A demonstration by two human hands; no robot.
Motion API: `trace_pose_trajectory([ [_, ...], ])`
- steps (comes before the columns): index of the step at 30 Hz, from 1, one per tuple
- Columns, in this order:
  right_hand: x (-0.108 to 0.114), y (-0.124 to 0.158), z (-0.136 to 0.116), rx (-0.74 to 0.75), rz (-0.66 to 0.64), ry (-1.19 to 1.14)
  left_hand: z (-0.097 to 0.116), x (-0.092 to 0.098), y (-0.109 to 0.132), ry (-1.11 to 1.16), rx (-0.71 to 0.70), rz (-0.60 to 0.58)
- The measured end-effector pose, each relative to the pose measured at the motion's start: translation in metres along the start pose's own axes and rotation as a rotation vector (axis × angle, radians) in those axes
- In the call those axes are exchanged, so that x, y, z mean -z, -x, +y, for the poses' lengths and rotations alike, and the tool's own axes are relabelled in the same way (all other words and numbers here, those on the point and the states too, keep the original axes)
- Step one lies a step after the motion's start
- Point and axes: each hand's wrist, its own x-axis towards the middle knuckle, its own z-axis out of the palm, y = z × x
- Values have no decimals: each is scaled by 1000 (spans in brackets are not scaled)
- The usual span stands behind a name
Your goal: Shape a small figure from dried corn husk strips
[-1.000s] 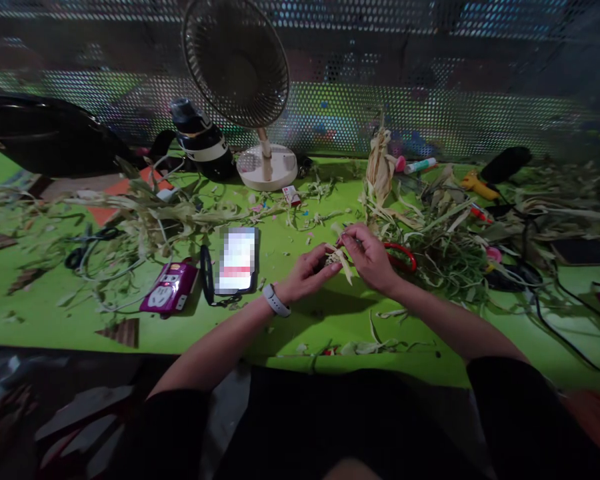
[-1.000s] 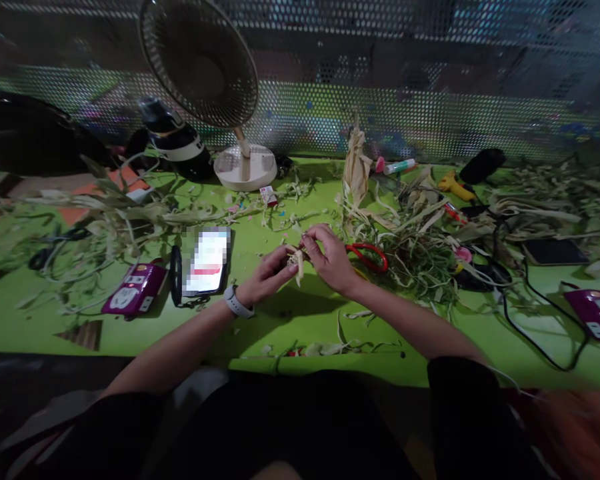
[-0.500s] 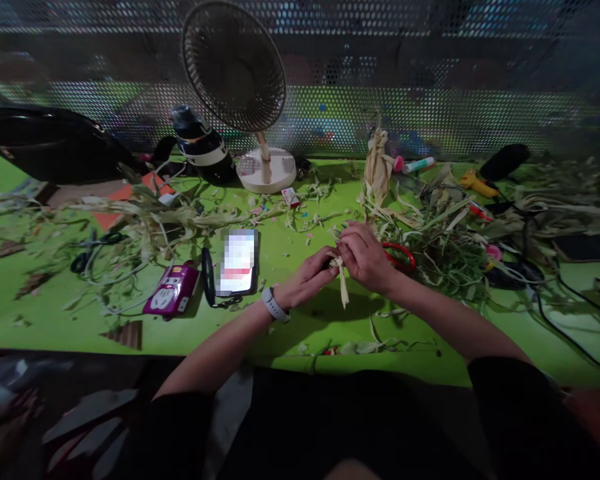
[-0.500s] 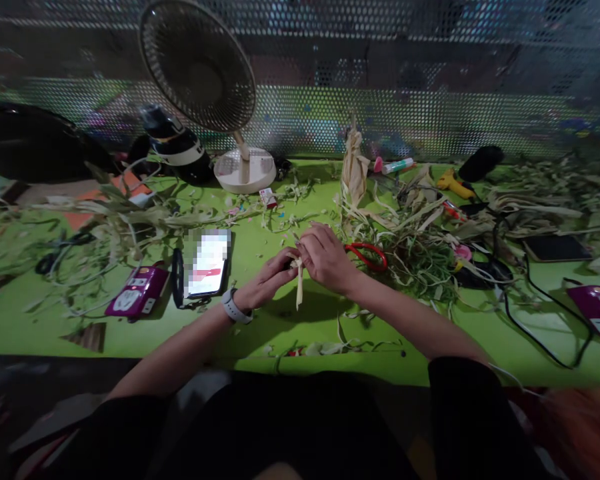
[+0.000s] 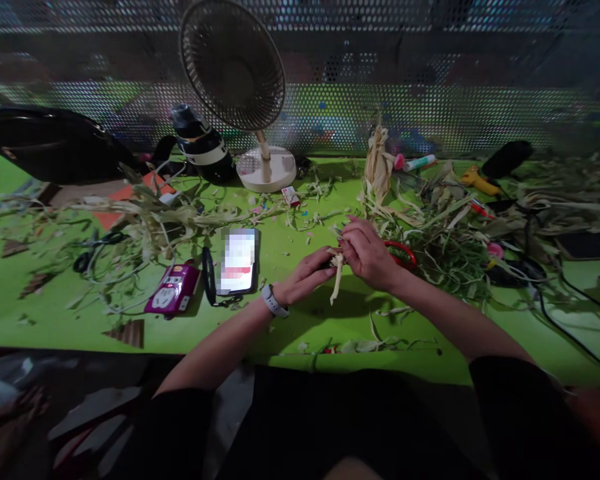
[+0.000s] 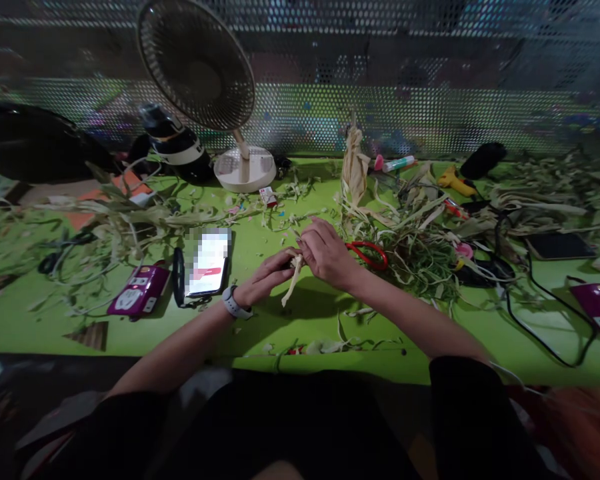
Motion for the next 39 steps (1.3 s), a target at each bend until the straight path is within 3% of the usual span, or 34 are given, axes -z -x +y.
trace_pose_trajectory([
  [5, 2, -2, 1, 11, 0, 11, 3, -2, 1, -40, -13, 1],
  [10, 1, -2, -2, 31, 38, -12, -5, -7, 0, -66, -50, 84],
  [16, 24, -7, -8, -175, 140, -127, -5, -2, 3, 18, -16, 93],
  [21, 42, -12, -13, -261, -26, -339, -14, -1, 8, 57, -19, 89],
  [26, 38, -10, -10, -331, -202, -502, -18, -6, 7, 12, -5, 160],
  [30, 31, -2, -8, -444, -168, -607, -16, -4, 6, -42, -49, 103],
  [34, 26, 5, -6, -560, -131, -679, -17, -4, 7, 140, 5, 39],
  [39, 21, 8, -4, -590, -120, -670, -18, -11, 4, 268, 105, 193],
])
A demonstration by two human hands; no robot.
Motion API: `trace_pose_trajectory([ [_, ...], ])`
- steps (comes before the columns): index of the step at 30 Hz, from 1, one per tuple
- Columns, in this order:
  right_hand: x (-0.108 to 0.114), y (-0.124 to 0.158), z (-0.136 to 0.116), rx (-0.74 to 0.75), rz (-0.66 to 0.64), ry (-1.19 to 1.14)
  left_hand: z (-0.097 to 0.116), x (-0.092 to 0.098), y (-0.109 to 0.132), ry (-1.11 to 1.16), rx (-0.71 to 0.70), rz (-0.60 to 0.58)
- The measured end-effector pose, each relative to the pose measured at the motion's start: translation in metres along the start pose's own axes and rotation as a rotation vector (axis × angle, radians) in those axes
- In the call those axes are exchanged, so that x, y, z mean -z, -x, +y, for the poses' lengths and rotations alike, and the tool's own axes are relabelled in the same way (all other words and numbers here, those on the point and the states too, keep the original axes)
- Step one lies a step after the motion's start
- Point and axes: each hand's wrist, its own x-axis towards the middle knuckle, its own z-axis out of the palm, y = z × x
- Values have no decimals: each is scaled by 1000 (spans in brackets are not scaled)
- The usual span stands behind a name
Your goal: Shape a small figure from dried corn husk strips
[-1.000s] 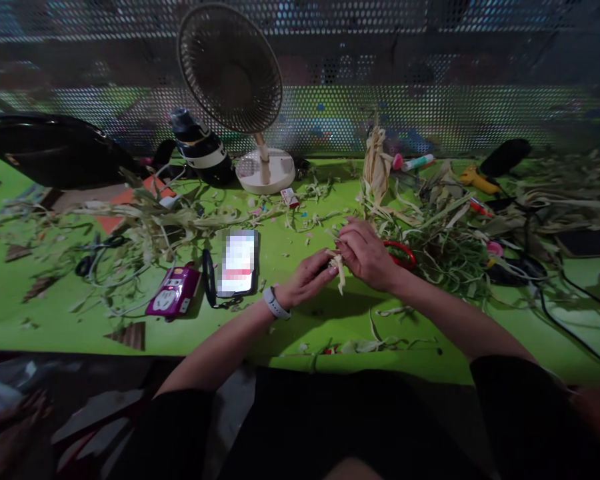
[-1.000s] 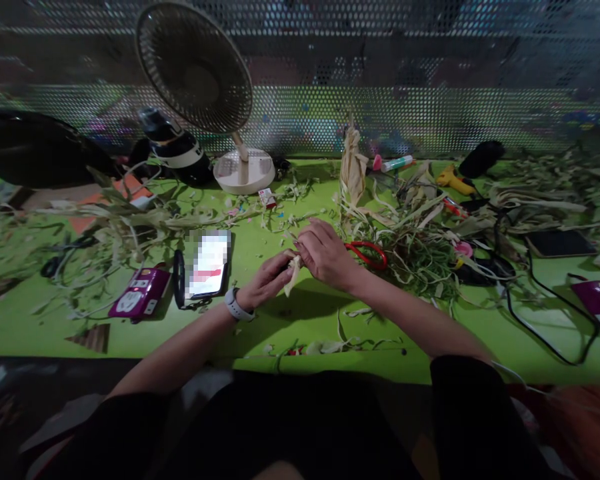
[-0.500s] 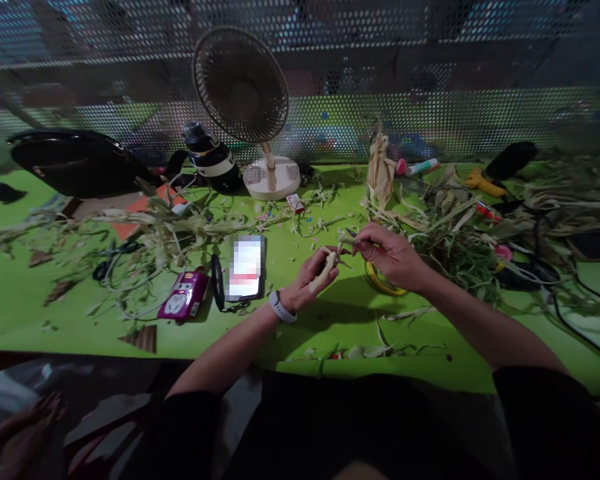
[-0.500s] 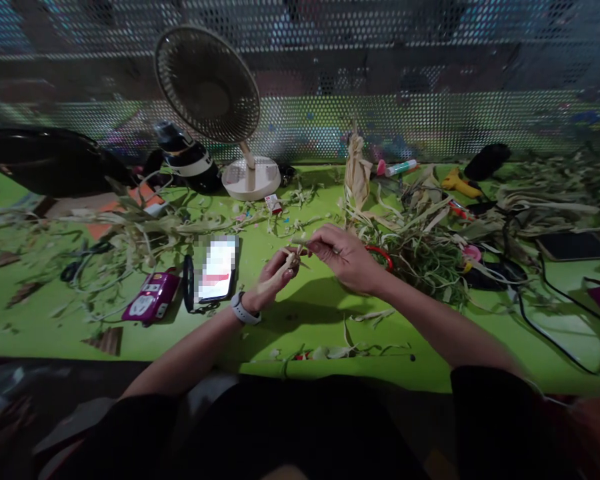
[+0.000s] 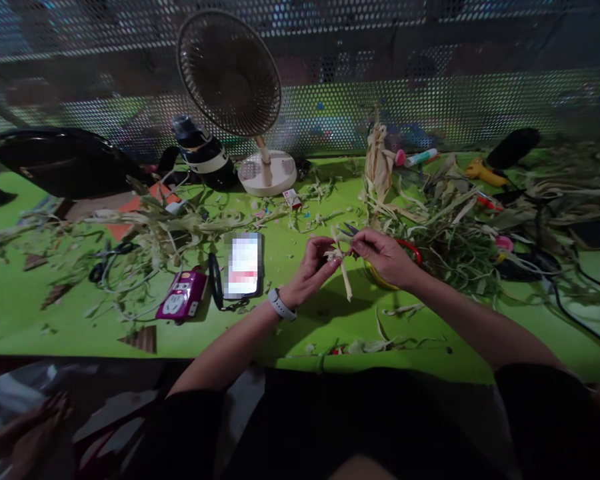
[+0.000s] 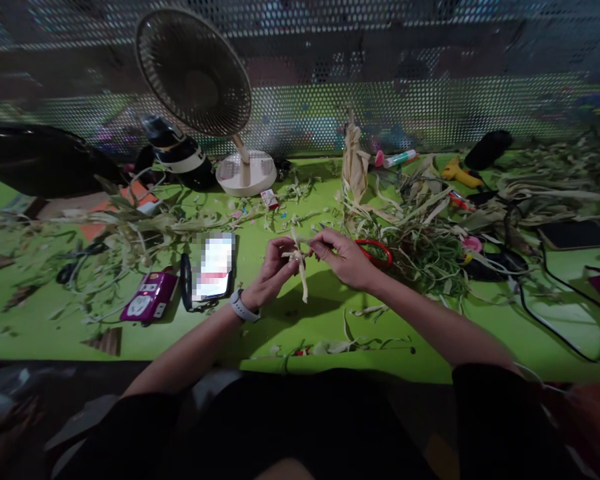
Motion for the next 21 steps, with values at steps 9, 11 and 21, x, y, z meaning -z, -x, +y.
trace_pose_trajectory([
  [9, -4, 0, 0, 16, -87, 83, 3, -6, -3, 65, 35, 84],
  [11, -3, 0, -1, 72, -81, 148, 3, -7, -2, 128, 70, 79],
  [21, -6, 2, -4, 147, -126, 202, 2, -13, 1, 339, 170, 92],
])
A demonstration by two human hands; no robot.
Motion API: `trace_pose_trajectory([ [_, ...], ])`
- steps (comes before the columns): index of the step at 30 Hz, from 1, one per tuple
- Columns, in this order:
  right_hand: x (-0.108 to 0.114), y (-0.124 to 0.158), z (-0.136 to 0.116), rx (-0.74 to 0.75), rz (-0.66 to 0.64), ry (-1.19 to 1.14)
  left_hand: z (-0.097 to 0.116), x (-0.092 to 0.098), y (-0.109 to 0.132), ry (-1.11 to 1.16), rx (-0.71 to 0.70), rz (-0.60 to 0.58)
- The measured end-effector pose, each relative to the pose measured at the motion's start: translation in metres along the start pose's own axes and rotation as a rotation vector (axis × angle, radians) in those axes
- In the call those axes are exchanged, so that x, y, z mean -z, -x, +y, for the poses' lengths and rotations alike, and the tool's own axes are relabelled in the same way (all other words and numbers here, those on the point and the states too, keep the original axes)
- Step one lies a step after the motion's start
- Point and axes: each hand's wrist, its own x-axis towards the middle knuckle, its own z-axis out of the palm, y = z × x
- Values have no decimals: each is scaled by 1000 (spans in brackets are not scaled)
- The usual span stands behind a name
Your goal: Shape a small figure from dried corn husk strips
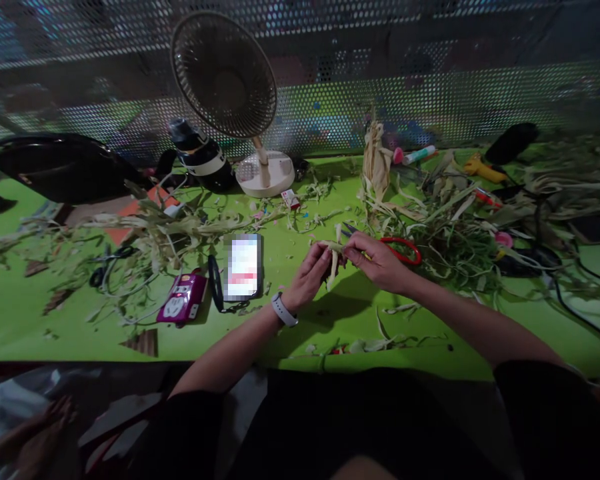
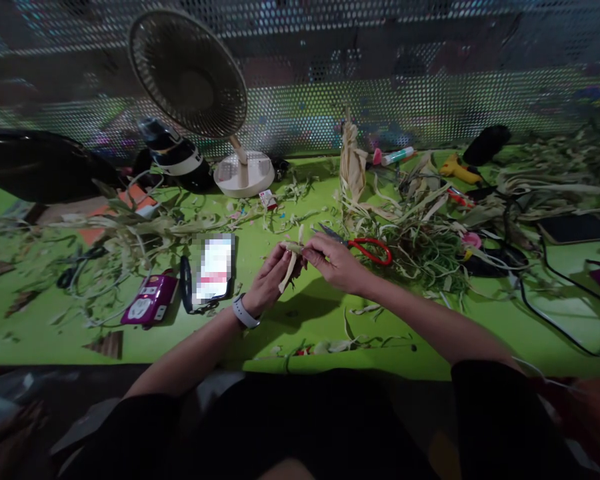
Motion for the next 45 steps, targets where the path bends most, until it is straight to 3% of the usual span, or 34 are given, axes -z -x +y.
trace_pose_trajectory([
  [5, 3, -1, 3, -51, 22, -45, -1, 2, 1, 36, 23, -12],
  [15, 1, 0, 1, -103, -54, -91, 3, 7, 1, -279, -59, -24],
  [24, 5, -3, 0, -170, -94, -160, 4, 8, 1, -275, -78, -163],
  [31, 19, -4, -1, -333, -234, -358, 14, 10, 1, -298, -53, -276],
  [36, 22, -5, 0, -395, -262, -519, 16, 13, 0, -396, -81, -206],
  [41, 17, -5, 6, -452, -170, -704, 25, 15, 1, -470, -65, -212],
  [45, 15, -4, 4, -444, -172, -703, 26, 13, 0, -452, -60, -159],
])
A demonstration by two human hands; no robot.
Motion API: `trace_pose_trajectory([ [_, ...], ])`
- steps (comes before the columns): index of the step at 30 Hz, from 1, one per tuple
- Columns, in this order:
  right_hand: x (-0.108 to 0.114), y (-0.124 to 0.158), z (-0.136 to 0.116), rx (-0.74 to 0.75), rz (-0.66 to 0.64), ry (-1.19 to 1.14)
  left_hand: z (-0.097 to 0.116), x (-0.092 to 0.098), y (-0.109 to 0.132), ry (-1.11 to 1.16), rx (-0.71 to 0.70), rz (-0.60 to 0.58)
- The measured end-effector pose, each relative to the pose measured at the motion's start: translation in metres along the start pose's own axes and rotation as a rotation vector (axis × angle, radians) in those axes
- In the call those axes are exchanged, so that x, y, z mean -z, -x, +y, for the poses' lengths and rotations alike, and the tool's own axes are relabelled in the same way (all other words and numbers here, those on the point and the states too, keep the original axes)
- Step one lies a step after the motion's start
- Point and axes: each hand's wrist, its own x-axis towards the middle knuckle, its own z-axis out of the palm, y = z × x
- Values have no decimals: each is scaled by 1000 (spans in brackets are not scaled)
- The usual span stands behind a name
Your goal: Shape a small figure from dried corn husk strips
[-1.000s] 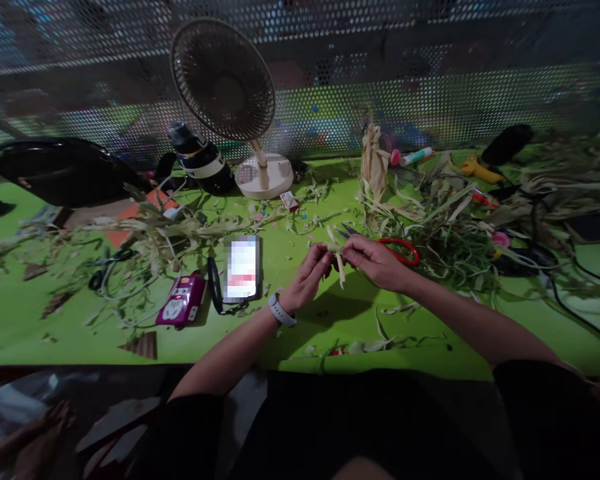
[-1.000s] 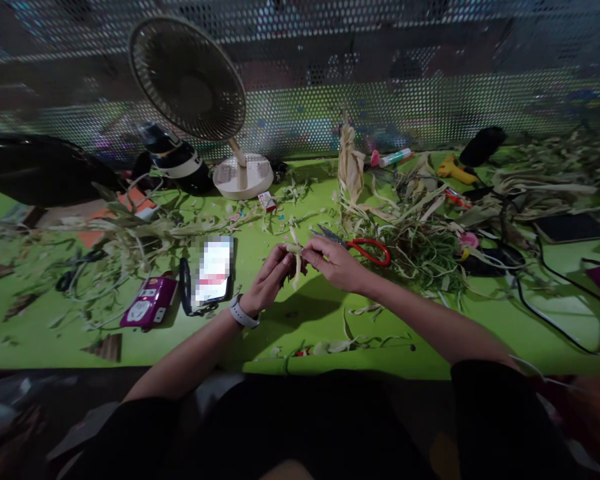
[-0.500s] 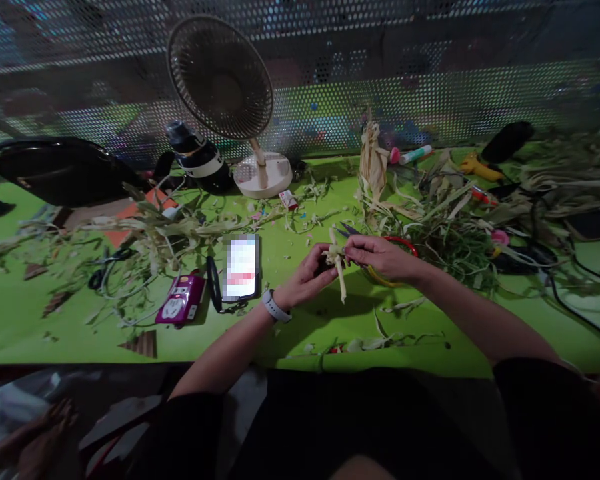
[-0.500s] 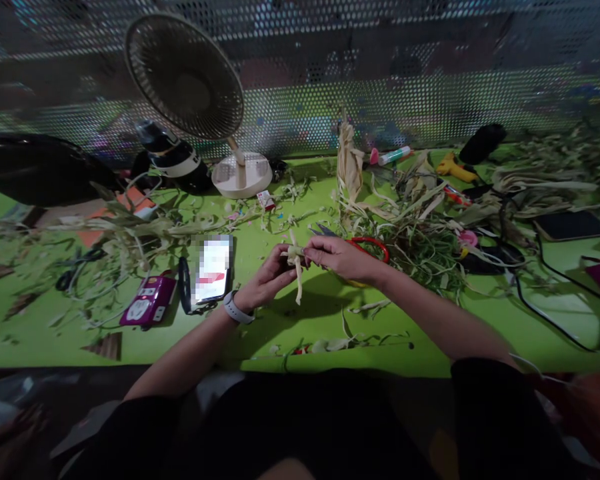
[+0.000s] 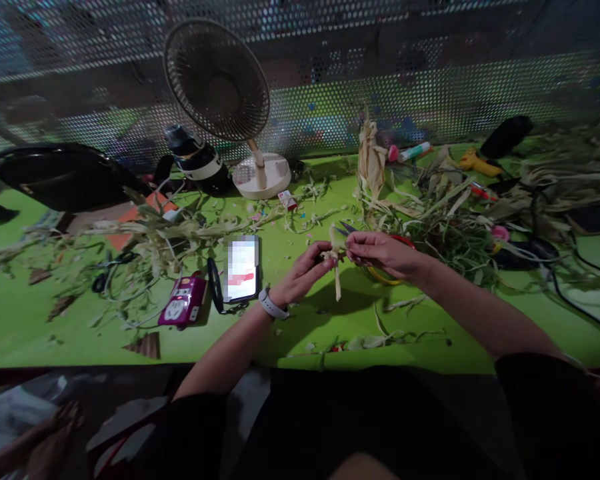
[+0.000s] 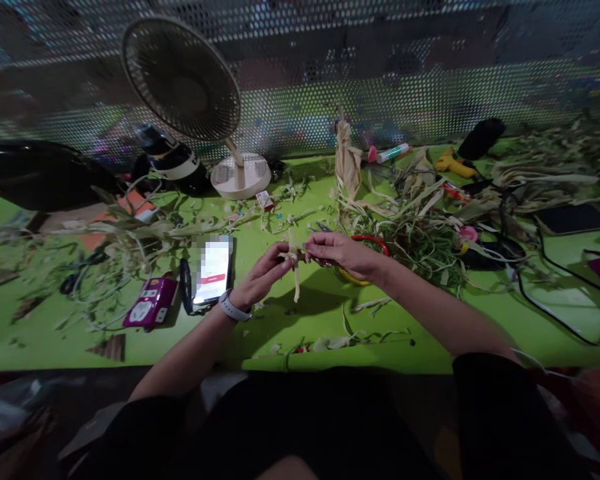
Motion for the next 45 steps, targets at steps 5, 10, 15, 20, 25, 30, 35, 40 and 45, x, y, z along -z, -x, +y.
trace_pose_trajectory([
  [5, 0, 1, 0, 346, 244, 436, -4, -5, -4, 87, 7, 112],
  [10, 2, 1, 7, 634, 277, 896, -4, -10, -5, 289, 109, 138],
  [15, 0, 1, 13, 630, 249, 1111, -7, -12, -5, 306, 94, 157],
  [20, 0, -1, 12, 604, 152, 983, -8, -14, -4, 251, 66, 191],
  [25, 2, -3, 7, 510, 78, 764, -8, -16, -3, 298, 74, 179],
  [30, 0, -2, 3, 300, 19, 545, -9, -17, -5, 348, 86, 222],
  [35, -4, -2, 7, 134, -3, 303, -10, -18, -5, 392, 79, 253],
  [40, -6, -2, 7, 114, 31, 243, -4, -16, -2, 480, 136, 182],
  [45, -3, -1, 4, 120, 32, 254, 1, -11, 1, 503, 118, 90],
])
